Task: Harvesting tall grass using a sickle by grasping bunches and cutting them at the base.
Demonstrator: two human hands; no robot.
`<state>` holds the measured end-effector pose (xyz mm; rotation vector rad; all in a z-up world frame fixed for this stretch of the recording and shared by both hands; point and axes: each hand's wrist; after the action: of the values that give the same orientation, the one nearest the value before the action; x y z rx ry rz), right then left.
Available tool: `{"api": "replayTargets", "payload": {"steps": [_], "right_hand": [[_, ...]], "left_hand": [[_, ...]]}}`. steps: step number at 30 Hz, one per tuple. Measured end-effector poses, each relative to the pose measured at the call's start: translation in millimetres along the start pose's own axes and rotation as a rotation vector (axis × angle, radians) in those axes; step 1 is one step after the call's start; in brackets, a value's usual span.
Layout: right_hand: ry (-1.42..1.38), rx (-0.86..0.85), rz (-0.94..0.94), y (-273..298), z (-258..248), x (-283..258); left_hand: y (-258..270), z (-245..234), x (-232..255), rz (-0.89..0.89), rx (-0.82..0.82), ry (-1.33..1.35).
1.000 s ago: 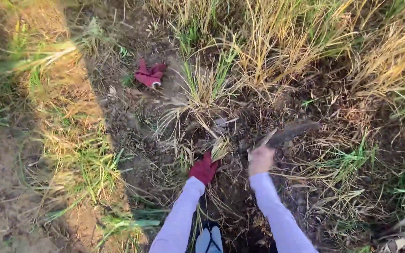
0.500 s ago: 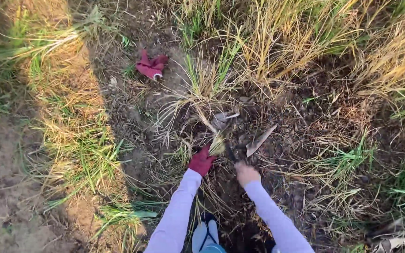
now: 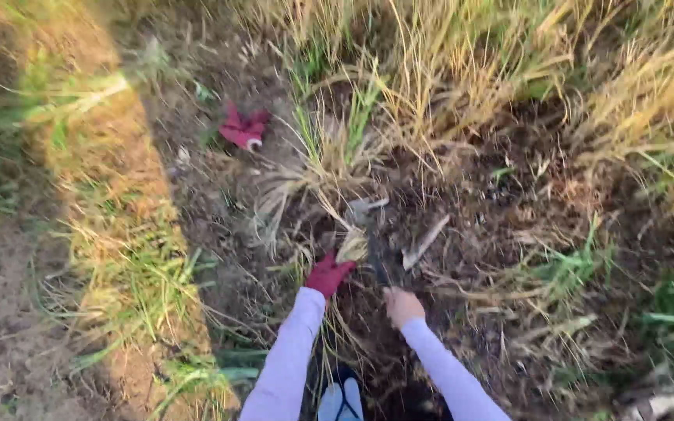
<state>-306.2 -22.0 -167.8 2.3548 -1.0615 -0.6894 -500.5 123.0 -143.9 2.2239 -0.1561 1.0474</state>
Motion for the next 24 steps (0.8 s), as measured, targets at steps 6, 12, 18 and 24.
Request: {"api": "replayTargets", "payload": {"steps": [6,12,18,24], "right_hand": [[-1.181,0.4,-0.228,22.9,-85.9,-21.4],[0.308,0.765,0.138,-97.1,41.6,21.6],[-0.065,0.147,-0.148,-47.4,-47.5,-9.6],[-1.271,0.522,-0.071,-31.9,-68.0,-48.8]], "left_hand": [[10.4,-0.7,-14.7,0.054,0.006,0.049],[10.7,-11.4,26.6,-0.042,0.044,-0.045],[6.6,-8.5,24.3,-0.122,0.041,0.114],[-3.4,-4.3,26.7,-0.098,0.089,0.019]]}}
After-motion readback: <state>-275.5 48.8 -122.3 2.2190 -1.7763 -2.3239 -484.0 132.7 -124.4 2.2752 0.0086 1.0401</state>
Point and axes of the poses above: each hand's wrist, its own y-axis away from the middle knuckle, its own z-axis out of the palm, x = y × z, and after that the axes turned 4 degrees about z, right-handed
